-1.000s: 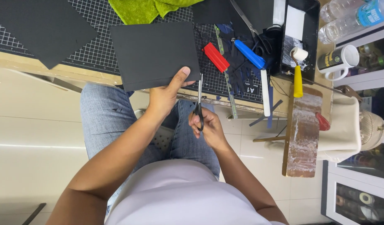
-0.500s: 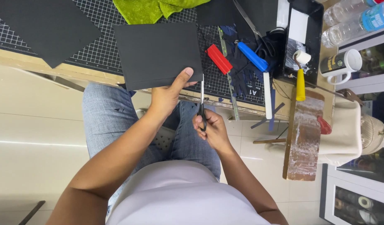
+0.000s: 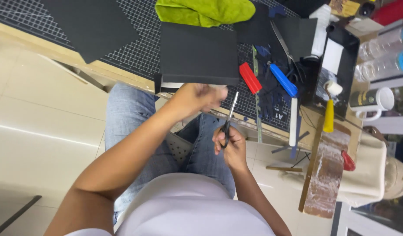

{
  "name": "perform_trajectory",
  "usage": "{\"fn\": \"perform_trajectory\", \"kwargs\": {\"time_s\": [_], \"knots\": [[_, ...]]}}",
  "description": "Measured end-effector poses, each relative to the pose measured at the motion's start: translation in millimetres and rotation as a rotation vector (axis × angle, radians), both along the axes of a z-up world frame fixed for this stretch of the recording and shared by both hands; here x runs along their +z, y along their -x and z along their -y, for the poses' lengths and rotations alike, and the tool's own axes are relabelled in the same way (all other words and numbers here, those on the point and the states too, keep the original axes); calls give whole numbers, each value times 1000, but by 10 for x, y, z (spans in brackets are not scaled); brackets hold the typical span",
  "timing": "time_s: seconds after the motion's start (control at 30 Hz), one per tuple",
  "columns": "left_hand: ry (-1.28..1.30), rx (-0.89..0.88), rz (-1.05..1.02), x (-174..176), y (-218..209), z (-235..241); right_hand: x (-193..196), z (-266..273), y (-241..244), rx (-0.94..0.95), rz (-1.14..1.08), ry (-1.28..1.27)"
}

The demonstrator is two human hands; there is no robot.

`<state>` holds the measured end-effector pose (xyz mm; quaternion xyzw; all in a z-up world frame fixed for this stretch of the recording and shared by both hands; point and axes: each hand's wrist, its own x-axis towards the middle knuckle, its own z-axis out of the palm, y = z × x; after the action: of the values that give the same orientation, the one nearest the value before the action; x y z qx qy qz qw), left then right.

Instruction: Assembling and finishing a small box by lining it with black paper using adhesive and hand tools

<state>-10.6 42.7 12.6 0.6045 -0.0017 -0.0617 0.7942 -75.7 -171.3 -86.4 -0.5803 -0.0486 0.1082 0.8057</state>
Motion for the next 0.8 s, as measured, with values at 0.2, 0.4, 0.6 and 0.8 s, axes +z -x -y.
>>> {"fn": "perform_trajectory", "kwargs": {"time_s": [0.2, 0.4, 0.6, 0.8], "knots": [[-525, 126, 461, 264, 394, -877, 31, -134, 33, 96, -7, 105], [-657, 319, 669, 45, 313, -1048, 120, -515, 80, 304, -66, 48], [-566, 382, 639, -104, 300, -827, 208, -666, 70, 373, -72, -31], [-550, 372, 635, -81, 317, -810, 234, -653, 52, 382, -100, -31]]}}
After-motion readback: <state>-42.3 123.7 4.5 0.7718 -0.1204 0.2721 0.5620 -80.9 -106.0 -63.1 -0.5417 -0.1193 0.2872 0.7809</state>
